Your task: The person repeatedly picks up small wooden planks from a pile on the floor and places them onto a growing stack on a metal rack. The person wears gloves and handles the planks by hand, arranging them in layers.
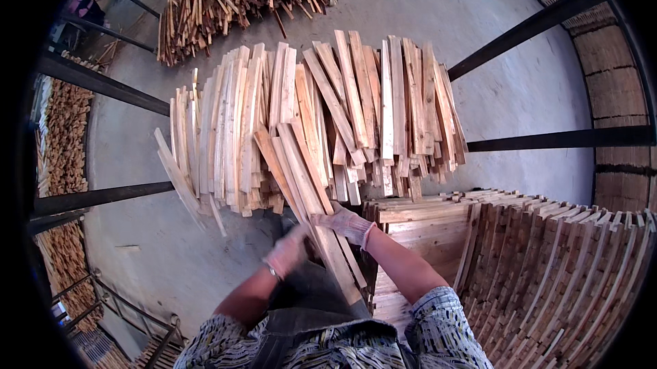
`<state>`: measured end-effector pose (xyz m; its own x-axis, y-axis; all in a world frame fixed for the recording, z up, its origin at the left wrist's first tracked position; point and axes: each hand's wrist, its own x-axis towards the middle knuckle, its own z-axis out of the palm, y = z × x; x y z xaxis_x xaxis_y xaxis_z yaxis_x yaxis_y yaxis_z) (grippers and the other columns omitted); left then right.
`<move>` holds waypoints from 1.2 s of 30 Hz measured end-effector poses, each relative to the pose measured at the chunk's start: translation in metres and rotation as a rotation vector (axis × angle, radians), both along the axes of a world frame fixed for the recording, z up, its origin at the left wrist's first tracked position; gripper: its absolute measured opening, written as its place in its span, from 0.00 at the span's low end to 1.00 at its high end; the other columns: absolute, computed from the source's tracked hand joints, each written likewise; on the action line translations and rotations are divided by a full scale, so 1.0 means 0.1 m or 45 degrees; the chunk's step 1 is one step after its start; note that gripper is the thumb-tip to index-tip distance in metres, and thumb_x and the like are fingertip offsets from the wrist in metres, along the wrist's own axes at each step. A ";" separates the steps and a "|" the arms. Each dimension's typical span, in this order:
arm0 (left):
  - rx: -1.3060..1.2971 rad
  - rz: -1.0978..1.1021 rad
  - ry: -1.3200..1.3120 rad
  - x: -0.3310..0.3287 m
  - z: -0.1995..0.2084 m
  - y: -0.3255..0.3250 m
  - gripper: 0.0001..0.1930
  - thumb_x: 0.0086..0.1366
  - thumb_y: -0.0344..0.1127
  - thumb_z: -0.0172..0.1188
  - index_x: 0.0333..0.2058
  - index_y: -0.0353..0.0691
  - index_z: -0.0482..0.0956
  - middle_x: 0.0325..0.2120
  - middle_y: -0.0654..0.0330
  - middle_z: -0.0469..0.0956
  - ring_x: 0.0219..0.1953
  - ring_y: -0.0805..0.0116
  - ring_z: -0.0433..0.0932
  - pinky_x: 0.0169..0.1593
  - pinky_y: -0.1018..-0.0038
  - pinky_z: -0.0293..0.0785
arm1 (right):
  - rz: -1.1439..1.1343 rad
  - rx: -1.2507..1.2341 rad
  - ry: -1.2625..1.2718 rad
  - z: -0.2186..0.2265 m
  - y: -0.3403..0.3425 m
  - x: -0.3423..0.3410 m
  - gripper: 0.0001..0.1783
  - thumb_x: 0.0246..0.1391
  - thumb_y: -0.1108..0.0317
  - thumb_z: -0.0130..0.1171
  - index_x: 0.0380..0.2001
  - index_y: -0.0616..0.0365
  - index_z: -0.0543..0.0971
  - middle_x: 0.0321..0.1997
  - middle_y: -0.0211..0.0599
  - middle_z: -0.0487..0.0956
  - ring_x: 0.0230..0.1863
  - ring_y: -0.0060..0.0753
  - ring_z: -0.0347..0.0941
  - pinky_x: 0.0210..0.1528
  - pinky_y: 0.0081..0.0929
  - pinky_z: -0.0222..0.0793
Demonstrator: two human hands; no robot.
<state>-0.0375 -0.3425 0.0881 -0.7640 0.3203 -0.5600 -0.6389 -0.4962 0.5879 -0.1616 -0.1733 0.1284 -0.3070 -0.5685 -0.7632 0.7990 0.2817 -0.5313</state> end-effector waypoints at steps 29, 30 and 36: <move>0.052 -0.750 0.422 -0.50 1.72 2.47 0.28 0.53 0.28 0.74 0.52 0.37 0.73 0.43 0.58 0.78 0.44 0.63 0.78 0.52 0.64 0.76 | -0.839 0.807 0.963 1.44 2.45 1.78 0.39 0.44 0.55 0.72 0.57 0.56 0.68 0.49 0.53 0.78 0.54 0.51 0.75 0.56 0.38 0.70; 0.106 -0.833 0.412 -0.39 1.77 2.64 0.26 0.53 0.27 0.74 0.51 0.38 0.75 0.41 0.59 0.79 0.42 0.63 0.78 0.52 0.64 0.77 | -0.857 0.871 0.975 1.46 2.60 1.95 0.39 0.43 0.54 0.72 0.57 0.55 0.69 0.49 0.52 0.78 0.53 0.51 0.76 0.54 0.38 0.71; 0.477 -1.394 0.007 -0.30 1.02 3.15 0.25 0.71 0.43 0.52 0.60 0.35 0.65 0.52 0.52 0.74 0.48 0.55 0.78 0.51 0.65 0.80 | -1.164 0.982 1.215 1.15 2.96 2.52 0.34 0.38 0.55 0.75 0.50 0.56 0.76 0.46 0.49 0.80 0.51 0.51 0.76 0.55 0.37 0.72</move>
<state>-0.0671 -0.0278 0.1898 0.0230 0.9575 -0.2876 -0.8324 0.1776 0.5249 0.0904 0.1224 0.2431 -0.8533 0.5125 -0.0955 0.3028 0.3381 -0.8911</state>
